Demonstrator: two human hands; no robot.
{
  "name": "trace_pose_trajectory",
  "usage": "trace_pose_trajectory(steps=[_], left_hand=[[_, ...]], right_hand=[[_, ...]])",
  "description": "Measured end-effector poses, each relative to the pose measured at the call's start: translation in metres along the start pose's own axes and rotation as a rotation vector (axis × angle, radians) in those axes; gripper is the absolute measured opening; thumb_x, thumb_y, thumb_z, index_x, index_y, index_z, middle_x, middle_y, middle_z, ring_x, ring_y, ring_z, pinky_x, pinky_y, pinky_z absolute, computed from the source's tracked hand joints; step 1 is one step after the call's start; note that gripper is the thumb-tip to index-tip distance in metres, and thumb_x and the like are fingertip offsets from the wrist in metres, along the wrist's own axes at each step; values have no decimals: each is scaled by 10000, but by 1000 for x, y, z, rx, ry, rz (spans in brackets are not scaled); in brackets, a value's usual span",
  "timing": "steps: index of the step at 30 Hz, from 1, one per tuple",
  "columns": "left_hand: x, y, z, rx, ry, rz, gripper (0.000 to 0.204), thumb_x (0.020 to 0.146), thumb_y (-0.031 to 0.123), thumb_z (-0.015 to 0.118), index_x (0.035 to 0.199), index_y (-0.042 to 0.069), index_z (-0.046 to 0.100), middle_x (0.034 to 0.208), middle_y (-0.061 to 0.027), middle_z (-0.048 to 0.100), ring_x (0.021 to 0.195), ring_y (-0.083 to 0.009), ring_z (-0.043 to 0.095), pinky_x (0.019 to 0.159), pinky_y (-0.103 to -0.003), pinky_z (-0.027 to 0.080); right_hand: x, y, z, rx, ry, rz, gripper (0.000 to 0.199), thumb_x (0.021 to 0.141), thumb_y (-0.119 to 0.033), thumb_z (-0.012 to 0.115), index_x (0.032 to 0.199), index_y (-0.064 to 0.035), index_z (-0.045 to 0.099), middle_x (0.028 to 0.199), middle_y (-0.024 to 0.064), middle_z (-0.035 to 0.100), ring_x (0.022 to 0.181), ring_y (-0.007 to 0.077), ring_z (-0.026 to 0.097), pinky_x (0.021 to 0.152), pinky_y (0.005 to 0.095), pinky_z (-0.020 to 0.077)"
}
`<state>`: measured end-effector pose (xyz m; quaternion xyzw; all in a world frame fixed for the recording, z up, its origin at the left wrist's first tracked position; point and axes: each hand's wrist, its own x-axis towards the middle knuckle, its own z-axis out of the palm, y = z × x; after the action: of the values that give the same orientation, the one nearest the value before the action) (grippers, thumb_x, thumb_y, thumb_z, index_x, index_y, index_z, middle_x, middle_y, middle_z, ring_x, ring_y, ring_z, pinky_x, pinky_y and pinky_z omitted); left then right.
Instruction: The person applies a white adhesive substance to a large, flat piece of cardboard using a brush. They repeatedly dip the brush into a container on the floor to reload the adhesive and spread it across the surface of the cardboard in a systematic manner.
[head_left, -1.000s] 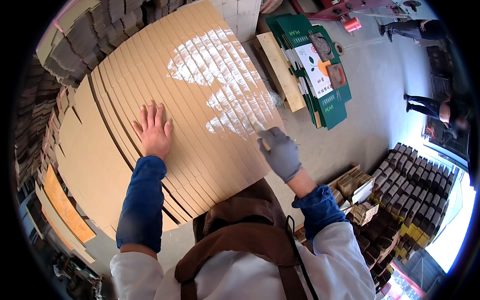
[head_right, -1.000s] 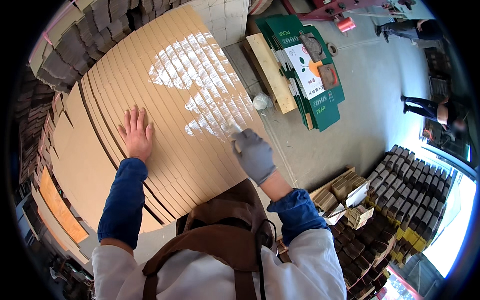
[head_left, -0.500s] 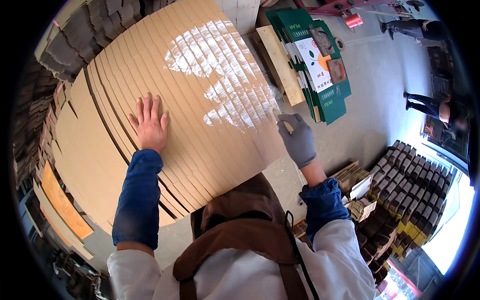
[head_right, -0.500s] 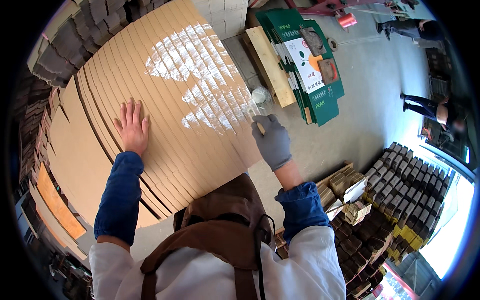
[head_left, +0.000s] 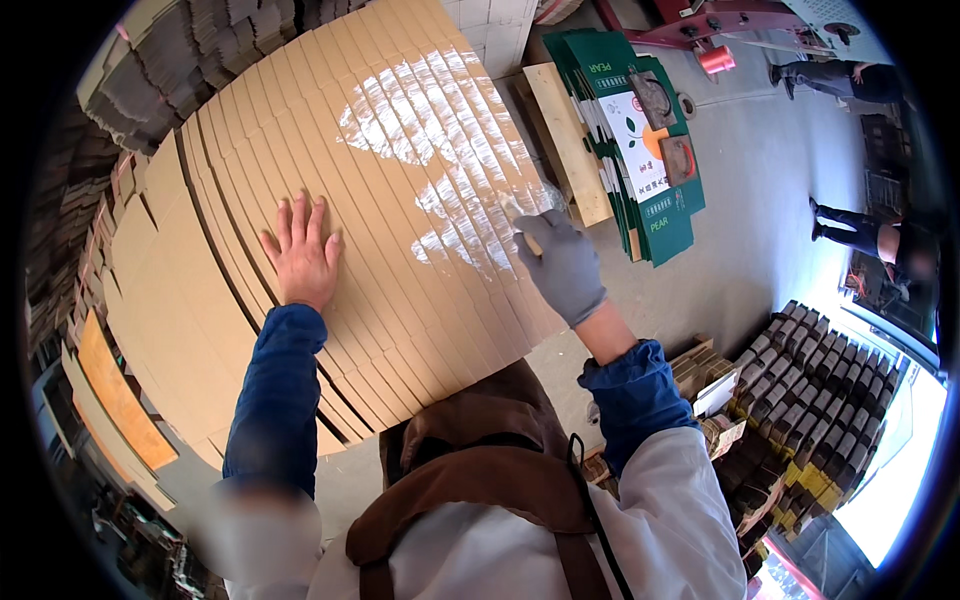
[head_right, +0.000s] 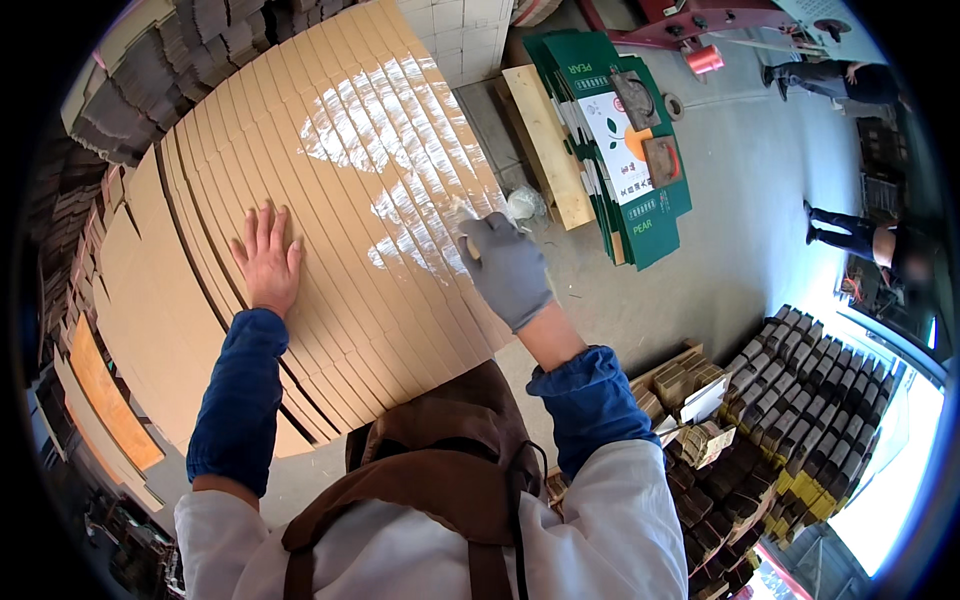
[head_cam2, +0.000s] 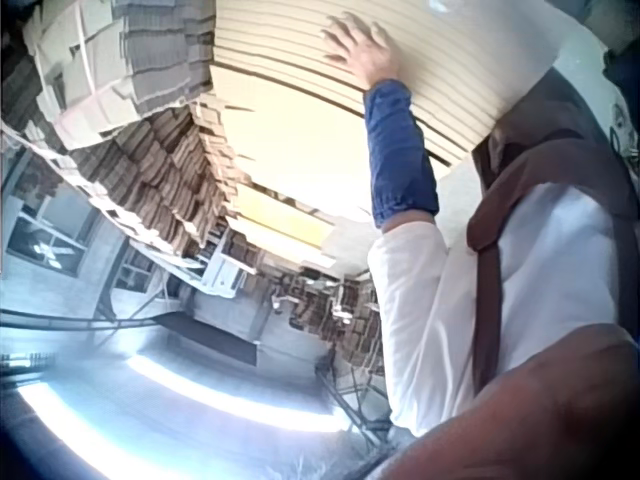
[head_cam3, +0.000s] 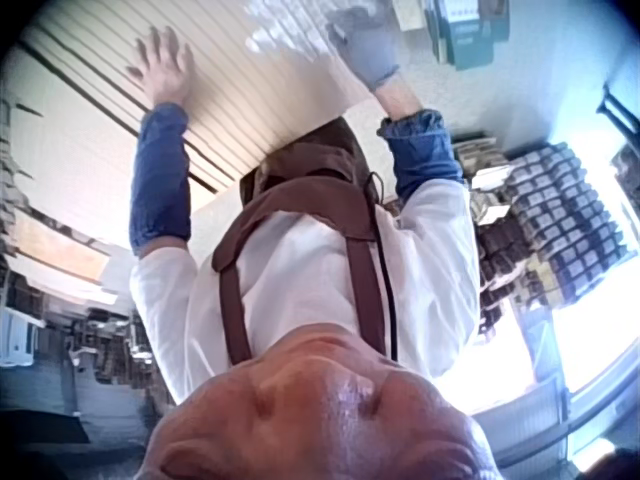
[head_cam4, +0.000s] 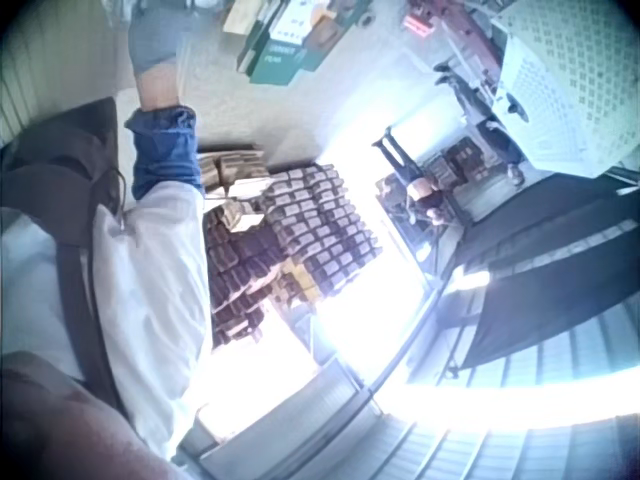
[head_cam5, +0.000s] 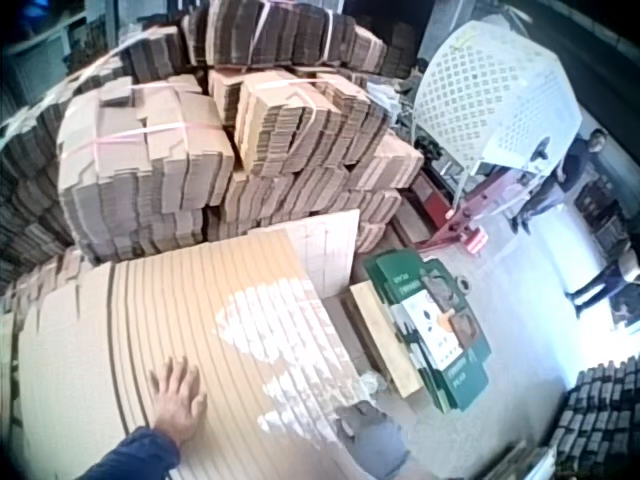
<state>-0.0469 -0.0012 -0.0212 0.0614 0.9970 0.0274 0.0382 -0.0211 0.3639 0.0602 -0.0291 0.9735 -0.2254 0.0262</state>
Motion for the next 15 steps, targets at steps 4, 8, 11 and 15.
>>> trace_pose_trajectory(steps=[4,8,11,15], left_hand=[[0,1,1,8,-15,-11,573,980,398,492,1514,229,372,1631,-16,227,1510,-300,160,1168,-644,111],[0,0,3,13,-18,-9,570,979,395,493,1512,231,375,1629,-18,230,1510,-301,159,1169,-638,111],[-1,0,2,8,-19,-17,567,979,392,494,1509,228,380,1627,-21,236,1510,-301,161,1169,-638,113],[3,0,0,9,-9,-1,562,978,388,494,1504,220,389,1624,-26,245,1508,-303,165,1167,-640,118]], right_hand=[[40,42,-3,-63,39,189,152,876,-163,670,1021,-119,684,971,159,651,827,373,659,727,421,541],[45,28,2,163,21,-4,151,882,-220,657,989,-119,693,967,134,654,795,365,657,711,436,536],[74,56,-10,82,-6,217,146,879,-217,651,994,-139,695,949,150,652,809,376,651,729,435,534],[78,32,1,183,-39,-81,149,881,-223,641,979,-124,694,949,143,665,826,362,667,727,437,537]])
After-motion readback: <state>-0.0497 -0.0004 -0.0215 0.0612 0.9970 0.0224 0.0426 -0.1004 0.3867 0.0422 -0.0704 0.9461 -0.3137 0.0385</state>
